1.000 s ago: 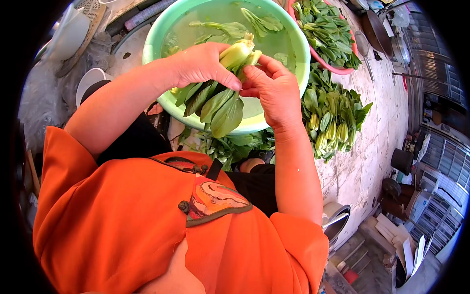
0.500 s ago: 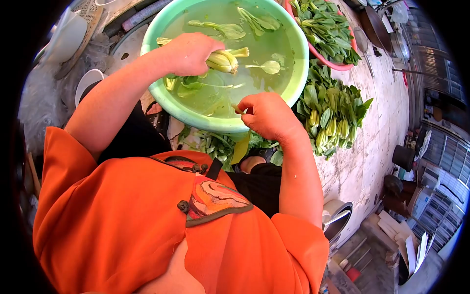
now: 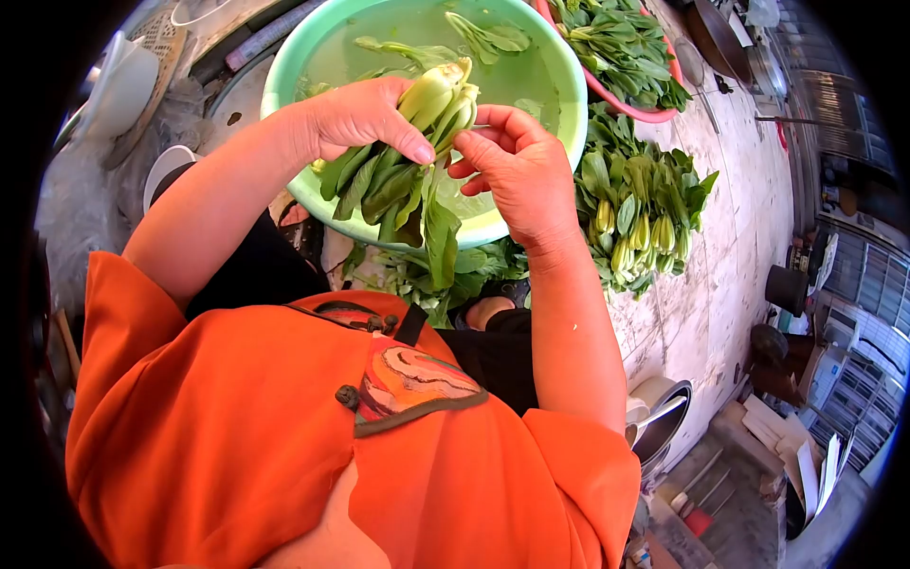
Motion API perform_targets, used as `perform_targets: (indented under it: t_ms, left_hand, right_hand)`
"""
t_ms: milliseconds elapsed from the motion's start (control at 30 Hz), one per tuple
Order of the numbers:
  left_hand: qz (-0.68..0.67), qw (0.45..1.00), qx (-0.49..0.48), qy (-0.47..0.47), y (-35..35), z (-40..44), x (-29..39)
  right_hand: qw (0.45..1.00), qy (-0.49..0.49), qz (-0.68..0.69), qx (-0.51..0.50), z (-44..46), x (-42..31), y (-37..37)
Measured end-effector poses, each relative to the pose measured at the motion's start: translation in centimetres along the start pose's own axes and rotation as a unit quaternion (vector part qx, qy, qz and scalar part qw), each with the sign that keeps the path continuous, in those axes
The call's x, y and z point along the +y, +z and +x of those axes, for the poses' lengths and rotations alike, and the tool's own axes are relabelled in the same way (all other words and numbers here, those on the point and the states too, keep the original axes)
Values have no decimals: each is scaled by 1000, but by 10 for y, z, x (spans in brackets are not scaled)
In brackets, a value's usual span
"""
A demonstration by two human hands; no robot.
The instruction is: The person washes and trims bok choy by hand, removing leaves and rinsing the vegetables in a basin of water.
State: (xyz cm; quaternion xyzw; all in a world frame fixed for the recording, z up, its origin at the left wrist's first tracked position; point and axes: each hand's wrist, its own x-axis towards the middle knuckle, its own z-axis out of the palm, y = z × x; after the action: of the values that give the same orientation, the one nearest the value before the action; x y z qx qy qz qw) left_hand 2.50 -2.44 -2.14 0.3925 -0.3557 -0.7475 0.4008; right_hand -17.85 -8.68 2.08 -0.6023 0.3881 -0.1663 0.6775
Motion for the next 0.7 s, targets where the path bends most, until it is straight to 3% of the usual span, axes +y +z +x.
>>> perform_targets:
  t_ms: [167,467,600,700]
  left_hand:
    - [-22,999,23,6,2,3,-3]
    - [11,998,25,51,14,0,-6]
    - [-18,999,2,51,11,-1,-6]
    - [13,999,-36,-9,1,-2,-4]
  right_hand:
    - [997,-12,74,36,2,1,11]
    - [995,-88,23,51,5,9,22]
    - [995,-79,28,47,5,5,19]
    - [997,-68,37,-25,7,4,10]
